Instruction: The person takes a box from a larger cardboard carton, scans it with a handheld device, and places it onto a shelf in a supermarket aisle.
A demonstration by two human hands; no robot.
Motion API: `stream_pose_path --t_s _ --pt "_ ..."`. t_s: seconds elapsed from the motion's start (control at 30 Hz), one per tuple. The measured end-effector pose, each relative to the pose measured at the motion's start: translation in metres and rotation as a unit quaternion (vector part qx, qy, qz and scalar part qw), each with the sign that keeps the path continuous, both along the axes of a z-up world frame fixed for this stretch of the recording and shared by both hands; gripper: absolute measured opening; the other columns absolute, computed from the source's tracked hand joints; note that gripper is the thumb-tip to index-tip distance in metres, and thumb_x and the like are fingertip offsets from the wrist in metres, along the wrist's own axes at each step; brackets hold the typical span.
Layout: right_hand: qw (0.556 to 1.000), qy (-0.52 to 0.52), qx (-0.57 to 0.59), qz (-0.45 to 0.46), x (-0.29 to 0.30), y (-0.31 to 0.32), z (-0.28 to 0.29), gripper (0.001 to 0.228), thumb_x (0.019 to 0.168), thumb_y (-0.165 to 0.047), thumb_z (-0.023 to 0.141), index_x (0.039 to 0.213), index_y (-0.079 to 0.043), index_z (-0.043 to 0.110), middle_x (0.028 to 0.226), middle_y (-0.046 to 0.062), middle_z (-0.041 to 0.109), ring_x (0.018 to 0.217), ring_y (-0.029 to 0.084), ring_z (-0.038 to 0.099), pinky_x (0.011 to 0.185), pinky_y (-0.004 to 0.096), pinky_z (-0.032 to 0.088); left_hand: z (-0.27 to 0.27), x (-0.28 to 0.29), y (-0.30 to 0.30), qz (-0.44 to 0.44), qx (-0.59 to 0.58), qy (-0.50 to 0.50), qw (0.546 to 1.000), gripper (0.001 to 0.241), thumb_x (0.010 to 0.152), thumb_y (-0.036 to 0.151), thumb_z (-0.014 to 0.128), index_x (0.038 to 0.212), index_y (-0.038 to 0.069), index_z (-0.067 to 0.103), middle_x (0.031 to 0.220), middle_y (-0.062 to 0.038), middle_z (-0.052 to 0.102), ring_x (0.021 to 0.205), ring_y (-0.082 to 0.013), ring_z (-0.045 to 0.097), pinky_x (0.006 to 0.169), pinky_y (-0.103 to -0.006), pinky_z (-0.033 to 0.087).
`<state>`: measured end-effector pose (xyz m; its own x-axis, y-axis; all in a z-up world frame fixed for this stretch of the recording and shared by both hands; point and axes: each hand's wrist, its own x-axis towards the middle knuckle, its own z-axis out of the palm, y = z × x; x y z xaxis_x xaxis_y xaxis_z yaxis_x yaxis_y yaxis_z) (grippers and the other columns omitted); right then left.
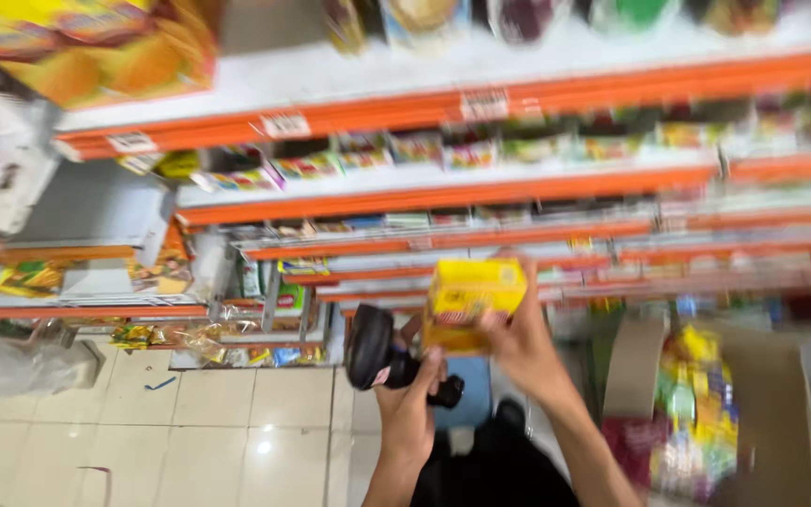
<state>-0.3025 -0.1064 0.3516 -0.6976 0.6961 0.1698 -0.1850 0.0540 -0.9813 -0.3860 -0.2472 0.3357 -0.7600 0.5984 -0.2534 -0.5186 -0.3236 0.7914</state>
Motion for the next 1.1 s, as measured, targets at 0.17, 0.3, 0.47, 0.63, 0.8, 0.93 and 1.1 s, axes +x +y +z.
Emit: stream_pose_path --t_s 0.17,0.3,0.47,0.63,0.8,0.93,1.1 --pt "0.990 -0.007 0.060 0.129 -0.022 0.030 0.075 0.101 0.089 -0.009 0.074 0.158 -0.006 0.001 0.144 0.012 0.049 0.131 0.020 0.049 0.110 0.037 0.039 0.023 -0.028 0.032 0.100 0.114 0.028 0.988 0.034 0.094 -0.002 0.070 0.117 0.005 0.046 0.098 -0.005 0.061 0.071 -0.0141 0.059 0.062 -0.0299 0.048" --pt "0.991 -0.017 0.013 0.128 -0.068 0.050 0.124 0.070 0.085 0.000 0.074 0.147 0.001 0.041 0.125 0.013 0.066 0.119 0.021 0.064 0.099 0.039 0.057 0.072 -0.062 0.042 0.147 0.098 0.056 0.983 0.047 0.088 0.001 0.067 0.134 0.001 0.053 0.123 -0.005 0.070 0.099 -0.0157 0.070 0.084 -0.0335 0.056" --pt "0.989 0.076 0.080 0.099 -0.145 0.062 0.160 0.058 0.093 0.001 0.069 0.145 0.002 0.044 0.131 0.012 0.063 0.122 0.020 0.064 0.096 0.039 0.058 0.108 -0.131 0.036 0.124 -0.002 0.292 0.948 0.040 0.098 0.006 0.067 0.137 0.000 0.058 0.112 -0.010 0.074 0.104 -0.0155 0.070 0.095 -0.0315 0.053" --pt "0.961 0.110 0.253 0.008 -0.240 0.073 0.168 0.060 0.098 0.004 0.067 0.150 0.003 0.037 0.133 0.018 0.065 0.126 0.023 0.065 0.108 0.037 0.055 0.111 -0.203 0.018 0.147 -0.069 0.317 0.934 0.033 0.091 0.002 0.068 0.123 -0.002 0.065 0.113 -0.006 0.076 0.104 -0.0130 0.071 0.093 -0.0297 0.054" --pt "0.948 0.075 0.296 -0.089 -0.314 0.095 0.158 0.064 0.095 0.001 0.069 0.151 0.003 0.036 0.133 0.023 0.065 0.123 0.031 0.067 0.105 0.040 0.053 0.147 -0.253 -0.005 0.060 -0.053 0.438 0.895 0.054 0.087 -0.004 0.067 0.138 -0.003 0.052 0.122 -0.010 0.070 0.111 -0.0173 0.066 0.099 -0.0292 0.052" --pt "0.907 0.007 0.392 -0.156 -0.342 0.098 0.164 0.074 0.084 -0.001 0.074 0.149 0.004 0.040 0.135 0.032 0.061 0.129 0.047 0.058 0.108 0.046 0.047 0.190 -0.287 0.008 0.068 -0.110 0.586 0.800 0.063 0.074 -0.010 0.068 0.136 -0.008 0.053 0.140 -0.016 0.055 0.127 -0.0268 0.058 0.106 -0.0389 0.048" --pt "0.877 -0.116 0.422 -0.200 -0.349 0.077 0.177 0.094 0.074 -0.005 0.079 0.152 0.007 0.027 0.138 0.039 0.051 0.122 0.055 0.050 0.100 0.052 0.044 0.201 -0.335 0.019 0.095 -0.141 0.840 0.515 0.058 0.053 -0.008 0.071 0.109 0.000 0.062 0.137 -0.013 0.062 0.131 -0.0328 0.057 0.109 -0.0485 0.043"
